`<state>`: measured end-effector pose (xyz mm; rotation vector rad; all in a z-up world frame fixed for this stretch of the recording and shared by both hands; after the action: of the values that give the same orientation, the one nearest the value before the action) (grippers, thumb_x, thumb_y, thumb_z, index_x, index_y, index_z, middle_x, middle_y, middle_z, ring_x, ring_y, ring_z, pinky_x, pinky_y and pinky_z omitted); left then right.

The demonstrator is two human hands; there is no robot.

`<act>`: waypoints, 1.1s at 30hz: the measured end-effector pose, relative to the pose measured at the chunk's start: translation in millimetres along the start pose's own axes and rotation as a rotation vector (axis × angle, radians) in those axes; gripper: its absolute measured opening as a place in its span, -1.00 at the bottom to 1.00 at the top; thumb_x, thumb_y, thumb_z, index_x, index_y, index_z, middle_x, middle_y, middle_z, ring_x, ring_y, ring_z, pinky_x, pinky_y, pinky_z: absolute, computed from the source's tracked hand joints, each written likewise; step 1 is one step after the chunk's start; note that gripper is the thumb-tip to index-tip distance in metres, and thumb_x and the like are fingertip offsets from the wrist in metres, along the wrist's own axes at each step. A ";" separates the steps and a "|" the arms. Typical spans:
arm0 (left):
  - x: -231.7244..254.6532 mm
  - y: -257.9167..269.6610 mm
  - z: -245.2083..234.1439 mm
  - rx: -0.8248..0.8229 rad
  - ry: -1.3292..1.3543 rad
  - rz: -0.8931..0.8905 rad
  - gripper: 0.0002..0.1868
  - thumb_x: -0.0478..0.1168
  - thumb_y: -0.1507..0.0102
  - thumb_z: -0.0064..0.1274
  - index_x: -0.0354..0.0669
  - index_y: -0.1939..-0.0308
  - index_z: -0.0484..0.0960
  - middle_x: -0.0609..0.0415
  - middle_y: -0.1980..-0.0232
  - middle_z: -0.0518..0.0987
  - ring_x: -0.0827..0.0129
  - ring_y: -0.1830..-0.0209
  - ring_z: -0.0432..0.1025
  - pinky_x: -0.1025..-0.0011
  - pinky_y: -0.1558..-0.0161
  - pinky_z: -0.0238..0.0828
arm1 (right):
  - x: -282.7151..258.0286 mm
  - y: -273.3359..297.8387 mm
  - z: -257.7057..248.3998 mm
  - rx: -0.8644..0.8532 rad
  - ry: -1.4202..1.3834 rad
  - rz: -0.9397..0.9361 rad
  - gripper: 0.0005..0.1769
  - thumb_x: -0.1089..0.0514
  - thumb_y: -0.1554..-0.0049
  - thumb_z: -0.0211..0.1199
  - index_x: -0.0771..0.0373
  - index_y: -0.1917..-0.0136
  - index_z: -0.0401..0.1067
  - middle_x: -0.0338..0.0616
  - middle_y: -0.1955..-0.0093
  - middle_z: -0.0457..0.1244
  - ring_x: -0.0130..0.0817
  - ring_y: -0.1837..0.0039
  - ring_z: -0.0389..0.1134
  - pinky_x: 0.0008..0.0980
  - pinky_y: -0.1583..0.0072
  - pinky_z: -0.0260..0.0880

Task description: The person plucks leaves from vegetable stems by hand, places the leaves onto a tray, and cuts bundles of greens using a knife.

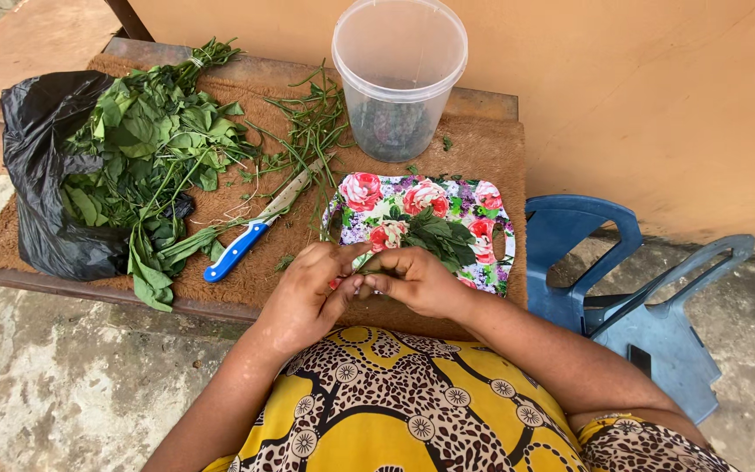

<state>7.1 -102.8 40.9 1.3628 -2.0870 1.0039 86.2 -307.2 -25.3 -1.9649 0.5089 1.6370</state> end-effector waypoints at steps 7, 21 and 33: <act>-3.4 6.5 5.0 0.055 0.034 0.166 -0.66 -0.27 -0.30 0.12 -0.36 -0.09 0.46 -0.30 -0.18 0.49 -0.12 -0.17 0.44 0.12 -0.11 0.41 | -1.1 3.8 -5.0 -0.059 0.211 -0.032 -0.76 0.08 -0.33 0.17 0.28 -0.08 0.51 -0.19 0.04 0.42 -0.46 -0.03 0.43 -0.39 -0.09 0.41; -8.9 2.3 16.9 -0.141 -0.076 -0.110 -0.76 -0.09 -0.25 0.23 -0.19 0.34 0.65 -0.04 0.41 0.62 0.04 0.38 0.54 0.14 0.29 0.43 | -10.9 12.5 -14.3 -0.041 0.640 -0.057 -0.80 0.09 -0.25 0.22 0.28 0.09 0.42 -0.07 0.20 0.32 -0.20 0.13 0.39 -0.25 0.08 0.36; -67.7 22.3 41.5 -0.520 1.080 0.117 -0.77 -0.19 -0.44 0.09 -0.33 0.14 0.67 0.03 0.19 0.69 0.37 0.22 0.55 0.37 0.13 0.48 | 46.5 30.5 -17.1 -0.420 -1.097 -0.170 -0.71 0.06 -0.37 0.17 0.14 0.18 0.50 -0.37 0.41 0.10 -0.58 0.35 0.09 -0.44 0.23 0.08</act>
<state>15.3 -89.9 -40.1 0.2822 -1.4090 0.8523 90.6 -339.6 -73.4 -0.9870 -0.4375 2.4706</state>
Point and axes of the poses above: each hand's wrist, its own y-axis away from the middle knuckle, its own z-axis out of the palm, x = y × z, the point moved 1 cm from there along -y, towards the middle knuckle
